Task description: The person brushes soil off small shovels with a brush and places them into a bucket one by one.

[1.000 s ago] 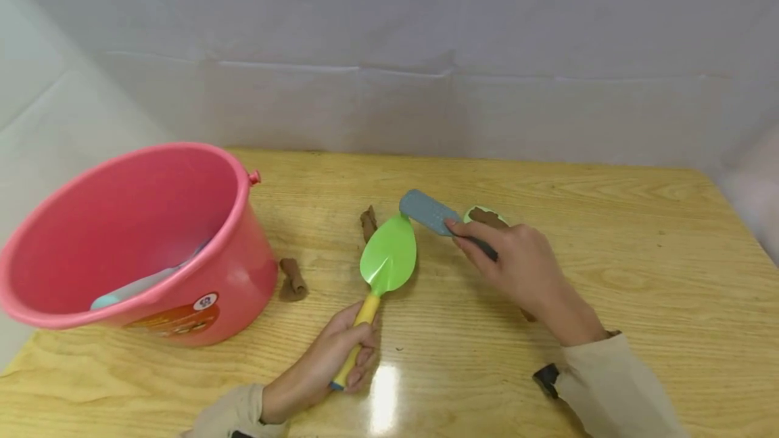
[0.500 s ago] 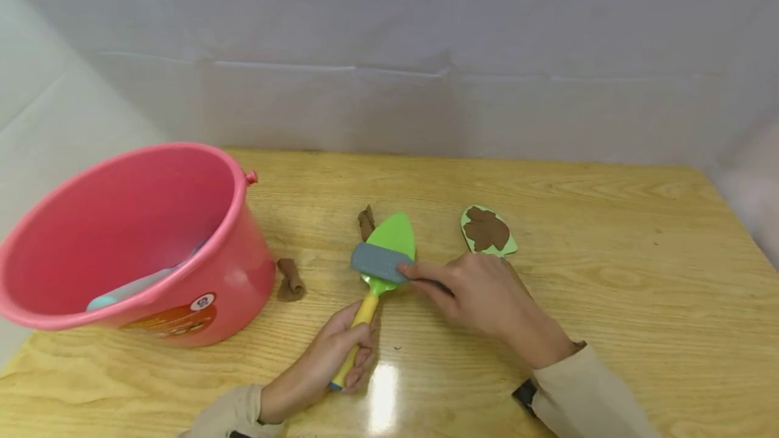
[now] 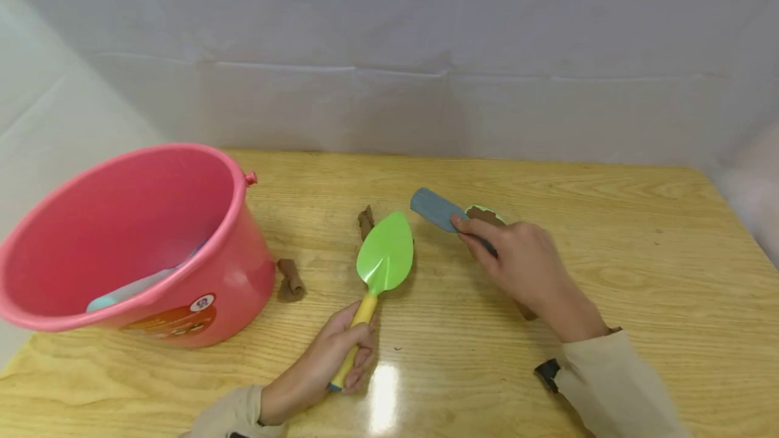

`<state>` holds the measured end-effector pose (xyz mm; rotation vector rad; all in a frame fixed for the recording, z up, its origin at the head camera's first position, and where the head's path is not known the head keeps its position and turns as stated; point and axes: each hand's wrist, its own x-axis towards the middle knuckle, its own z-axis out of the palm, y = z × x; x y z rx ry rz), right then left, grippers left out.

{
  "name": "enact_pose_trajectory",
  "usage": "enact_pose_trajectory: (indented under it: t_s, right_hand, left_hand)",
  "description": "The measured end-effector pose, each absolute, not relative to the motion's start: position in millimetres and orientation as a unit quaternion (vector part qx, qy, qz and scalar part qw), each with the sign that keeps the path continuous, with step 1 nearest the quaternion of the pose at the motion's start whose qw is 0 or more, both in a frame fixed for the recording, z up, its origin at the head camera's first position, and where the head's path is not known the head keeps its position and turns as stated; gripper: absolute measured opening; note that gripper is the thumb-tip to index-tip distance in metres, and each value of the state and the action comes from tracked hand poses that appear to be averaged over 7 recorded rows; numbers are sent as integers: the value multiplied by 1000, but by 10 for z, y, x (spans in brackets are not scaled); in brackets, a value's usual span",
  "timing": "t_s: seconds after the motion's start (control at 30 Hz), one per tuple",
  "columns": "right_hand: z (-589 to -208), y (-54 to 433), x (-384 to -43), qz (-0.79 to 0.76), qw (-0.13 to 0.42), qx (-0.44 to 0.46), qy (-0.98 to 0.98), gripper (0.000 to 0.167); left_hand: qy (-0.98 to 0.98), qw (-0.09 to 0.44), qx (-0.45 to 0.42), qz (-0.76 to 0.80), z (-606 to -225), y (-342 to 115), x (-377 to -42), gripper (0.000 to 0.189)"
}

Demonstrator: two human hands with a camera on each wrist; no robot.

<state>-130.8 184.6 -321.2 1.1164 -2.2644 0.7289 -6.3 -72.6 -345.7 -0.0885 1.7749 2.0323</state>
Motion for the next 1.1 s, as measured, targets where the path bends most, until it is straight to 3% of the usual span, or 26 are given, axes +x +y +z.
enact_pose_trajectory:
  t_s: [0.2,0.33,0.47,0.63,0.83,0.97,1.1]
  right_hand:
    - [-3134,1723,-1212,316,232,462,-796,27]
    - [-3128,1568,-1107,334,176,524,-763,28]
    - [-3186,1510,-1070,330,150,518,-775,22]
    - [-3240,1592,-1138,329,171,490,-789,24]
    - [-3216,1730,-1250,284,247,446,-812,47]
    - [-3191,1775,-1269,275,262,421,-824,32]
    - [-3168,1682,-1202,314,253,443,-801,29]
  left_hand:
    - [639,221,-27,736,-3456,-735,-72,10]
    - [634,226,-27,739,-3454,-737,-84,10]
    - [611,239,-39,754,-3453,-744,-91,11]
    - [579,249,-46,775,-3443,-759,-93,11]
    - [565,245,-44,786,-3430,-765,-97,11]
    - [572,243,-41,782,-3436,-764,-94,11]
    - [581,245,-32,775,-3447,-762,-89,10]
